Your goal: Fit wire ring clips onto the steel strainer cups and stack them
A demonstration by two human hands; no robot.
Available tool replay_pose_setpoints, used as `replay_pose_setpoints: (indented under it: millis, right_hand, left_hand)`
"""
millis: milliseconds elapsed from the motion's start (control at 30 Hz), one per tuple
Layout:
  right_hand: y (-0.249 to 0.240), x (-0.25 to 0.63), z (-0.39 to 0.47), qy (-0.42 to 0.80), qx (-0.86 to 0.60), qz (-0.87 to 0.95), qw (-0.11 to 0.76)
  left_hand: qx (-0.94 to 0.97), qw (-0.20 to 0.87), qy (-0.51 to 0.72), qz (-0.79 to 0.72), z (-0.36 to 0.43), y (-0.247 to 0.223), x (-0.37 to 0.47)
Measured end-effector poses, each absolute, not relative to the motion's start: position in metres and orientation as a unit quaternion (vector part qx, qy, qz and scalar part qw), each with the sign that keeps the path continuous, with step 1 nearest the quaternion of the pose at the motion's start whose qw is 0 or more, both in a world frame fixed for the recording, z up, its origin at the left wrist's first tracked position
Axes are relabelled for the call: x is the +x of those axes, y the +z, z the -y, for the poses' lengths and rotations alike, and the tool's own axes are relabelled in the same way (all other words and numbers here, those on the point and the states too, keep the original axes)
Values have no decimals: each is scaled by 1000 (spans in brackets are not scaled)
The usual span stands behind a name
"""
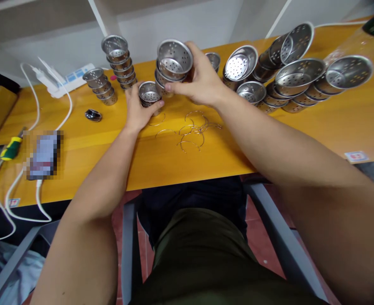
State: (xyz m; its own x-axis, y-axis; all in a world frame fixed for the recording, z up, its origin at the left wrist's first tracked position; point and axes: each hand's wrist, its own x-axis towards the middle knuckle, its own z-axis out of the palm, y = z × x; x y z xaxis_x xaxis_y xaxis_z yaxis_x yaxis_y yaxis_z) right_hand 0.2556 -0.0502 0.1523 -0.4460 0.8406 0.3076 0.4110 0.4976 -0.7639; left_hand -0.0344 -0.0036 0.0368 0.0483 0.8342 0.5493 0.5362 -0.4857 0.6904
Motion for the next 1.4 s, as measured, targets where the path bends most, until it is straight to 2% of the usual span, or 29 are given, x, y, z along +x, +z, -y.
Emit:
replay_pose_setpoints:
  millis: [100, 300, 467, 567, 667, 833, 1100, 1400]
  right_hand:
    - [148, 268, 68, 275, -427, 771, 384]
    - [131, 282, 81, 236, -453, 774, 374]
    - [116, 282, 71, 221, -446, 764, 409]
    - [112, 278, 71, 196, -446, 783, 386]
    - [108, 271, 78, 211, -451, 780, 379]
    - [99, 254, 92, 241, -424, 788, 375]
    - [104, 256, 100, 235, -418, 794, 374]
    - [107, 263, 97, 219, -405, 806, 372]
  left_hand:
    - [668, 148, 521, -510, -4, 34, -32]
    - [636, 177, 523, -540, -16, 33, -36]
    - [666, 110, 541, -501, 15, 57, -34]
    - [724, 123, 518, -439, 40, 68, -17]
    - [782, 159, 466, -381, 55, 64, 5]
    - [783, 192, 444, -391, 59, 50, 21]
    - [796, 187, 412, -401, 61, 51, 17]
    - [804, 185, 431, -367, 58, 55, 14]
